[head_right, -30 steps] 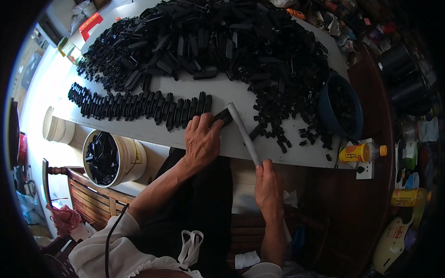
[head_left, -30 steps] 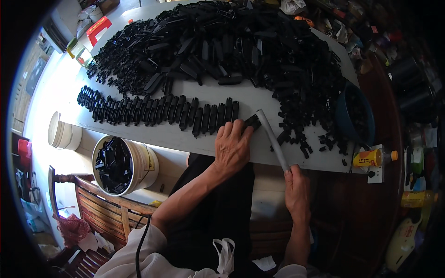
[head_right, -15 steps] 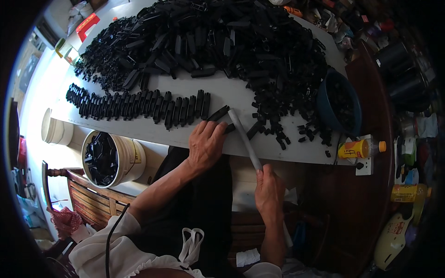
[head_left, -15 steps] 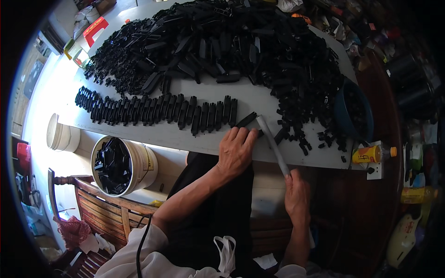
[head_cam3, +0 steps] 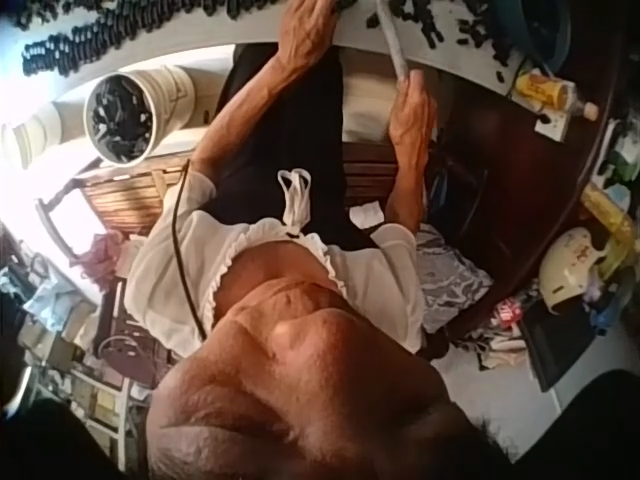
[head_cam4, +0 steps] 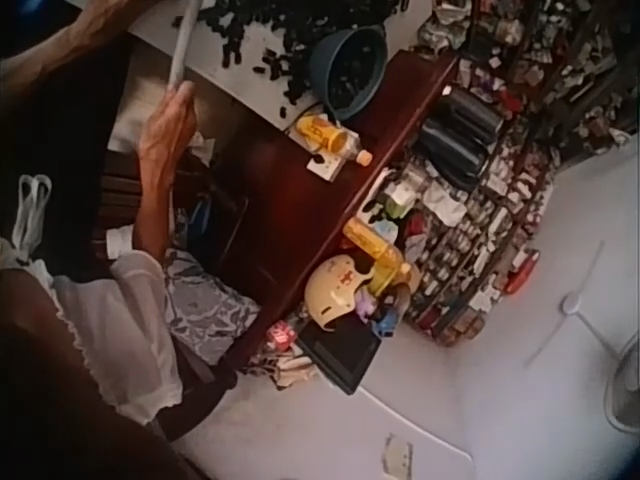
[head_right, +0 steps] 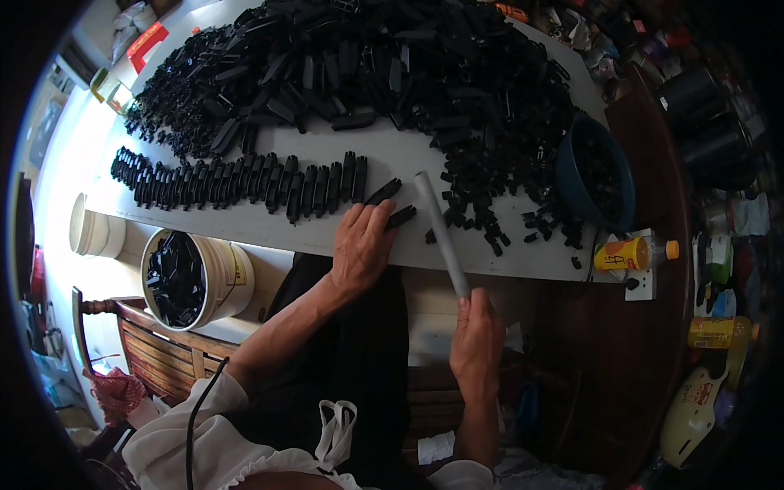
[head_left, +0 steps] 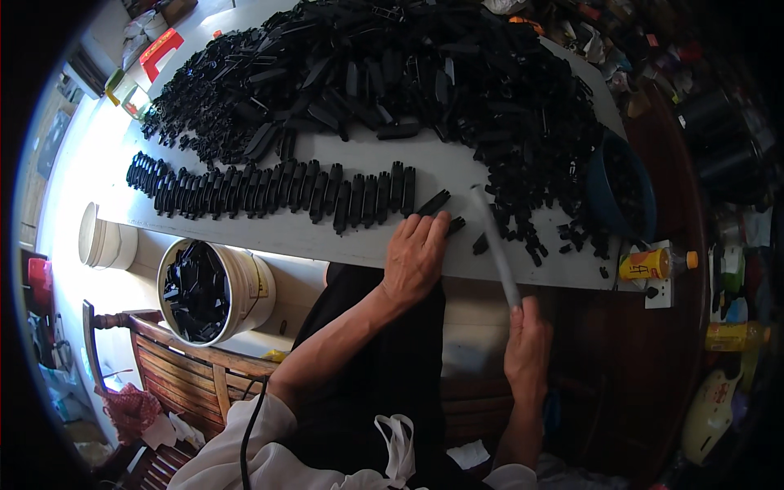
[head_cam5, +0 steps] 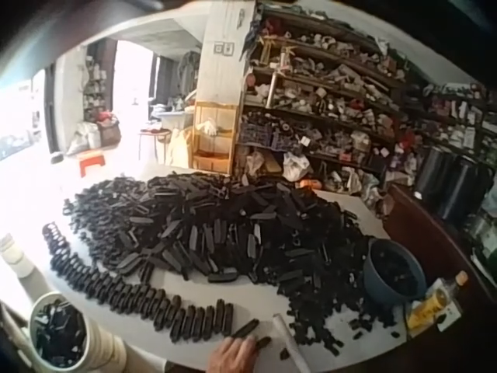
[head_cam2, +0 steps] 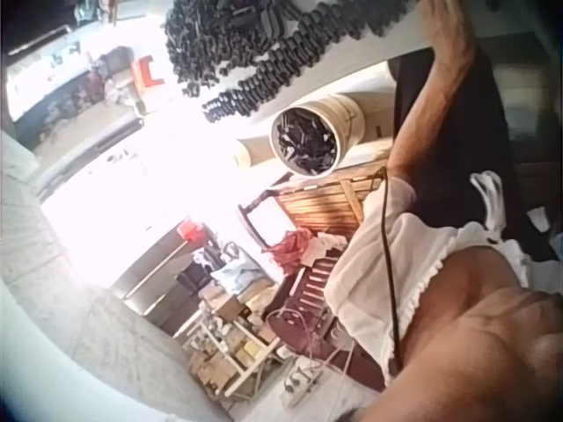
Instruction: The recorder is sorting, counting, and arranging small black plastic components on a table and putting them into a bucket.
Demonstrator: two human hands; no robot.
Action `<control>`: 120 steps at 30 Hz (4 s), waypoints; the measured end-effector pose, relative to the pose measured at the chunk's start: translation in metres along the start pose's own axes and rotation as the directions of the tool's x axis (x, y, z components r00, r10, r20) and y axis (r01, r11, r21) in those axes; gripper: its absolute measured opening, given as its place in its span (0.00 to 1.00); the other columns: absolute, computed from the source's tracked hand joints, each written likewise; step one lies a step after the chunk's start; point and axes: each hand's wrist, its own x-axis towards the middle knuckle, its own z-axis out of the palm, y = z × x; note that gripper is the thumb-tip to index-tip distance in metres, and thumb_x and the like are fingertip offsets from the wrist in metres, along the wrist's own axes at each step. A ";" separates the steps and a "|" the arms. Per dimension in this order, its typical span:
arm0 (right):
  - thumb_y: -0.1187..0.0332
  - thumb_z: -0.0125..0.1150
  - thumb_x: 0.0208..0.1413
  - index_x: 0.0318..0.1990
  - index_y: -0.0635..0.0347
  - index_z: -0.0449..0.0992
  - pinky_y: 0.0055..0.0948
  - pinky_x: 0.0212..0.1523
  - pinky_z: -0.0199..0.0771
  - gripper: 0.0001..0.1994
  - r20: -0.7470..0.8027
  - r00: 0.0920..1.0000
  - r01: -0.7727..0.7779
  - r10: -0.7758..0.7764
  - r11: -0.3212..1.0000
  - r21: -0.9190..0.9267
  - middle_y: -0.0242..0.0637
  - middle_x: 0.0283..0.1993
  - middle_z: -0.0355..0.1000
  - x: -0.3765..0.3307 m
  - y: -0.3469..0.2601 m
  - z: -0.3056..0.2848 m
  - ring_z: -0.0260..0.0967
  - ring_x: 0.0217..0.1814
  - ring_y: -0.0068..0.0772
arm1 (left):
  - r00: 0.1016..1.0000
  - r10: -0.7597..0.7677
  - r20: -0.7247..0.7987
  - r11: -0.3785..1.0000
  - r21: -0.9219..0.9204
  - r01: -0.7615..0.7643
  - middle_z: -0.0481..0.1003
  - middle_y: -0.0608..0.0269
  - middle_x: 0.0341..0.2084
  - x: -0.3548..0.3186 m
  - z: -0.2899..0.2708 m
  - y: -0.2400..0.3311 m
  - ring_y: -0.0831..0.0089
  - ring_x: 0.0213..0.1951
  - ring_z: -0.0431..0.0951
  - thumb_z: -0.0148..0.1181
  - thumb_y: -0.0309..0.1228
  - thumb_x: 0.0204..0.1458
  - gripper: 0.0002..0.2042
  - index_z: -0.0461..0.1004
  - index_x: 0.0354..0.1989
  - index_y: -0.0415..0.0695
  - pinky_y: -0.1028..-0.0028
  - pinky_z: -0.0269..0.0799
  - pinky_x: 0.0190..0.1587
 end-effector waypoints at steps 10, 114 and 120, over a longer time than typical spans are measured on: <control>0.66 0.42 0.66 0.35 0.63 0.64 0.42 0.23 0.58 0.11 -0.090 0.994 0.069 -0.061 0.994 0.087 0.46 0.19 0.62 0.016 0.001 -0.002 0.63 0.20 0.47 | 0.995 -0.080 -0.064 0.960 0.264 0.094 0.63 0.57 0.31 0.026 -0.011 -0.004 0.61 0.35 0.65 0.58 0.28 0.41 0.10 0.71 0.34 0.41 0.67 0.59 0.36; 0.64 0.42 0.66 0.37 0.64 0.65 0.44 0.32 0.70 0.12 0.075 0.997 0.013 -0.004 0.992 -0.123 0.50 0.30 0.71 0.035 -0.065 0.013 0.72 0.33 0.51 | 0.990 -0.092 -0.110 0.977 0.184 0.111 0.65 0.58 0.26 0.014 -0.021 -0.021 0.62 0.32 0.66 0.54 0.22 0.41 0.05 0.68 0.28 0.40 0.67 0.61 0.36; 0.63 0.41 0.67 0.36 0.64 0.65 0.39 0.29 0.68 0.13 0.122 0.992 -0.012 0.022 0.997 -0.081 0.50 0.29 0.70 0.035 -0.055 0.015 0.71 0.29 0.47 | 0.989 -0.105 -0.103 0.974 0.190 0.123 0.65 0.58 0.26 0.012 -0.022 -0.026 0.62 0.32 0.66 0.55 0.22 0.41 0.06 0.68 0.29 0.40 0.67 0.61 0.36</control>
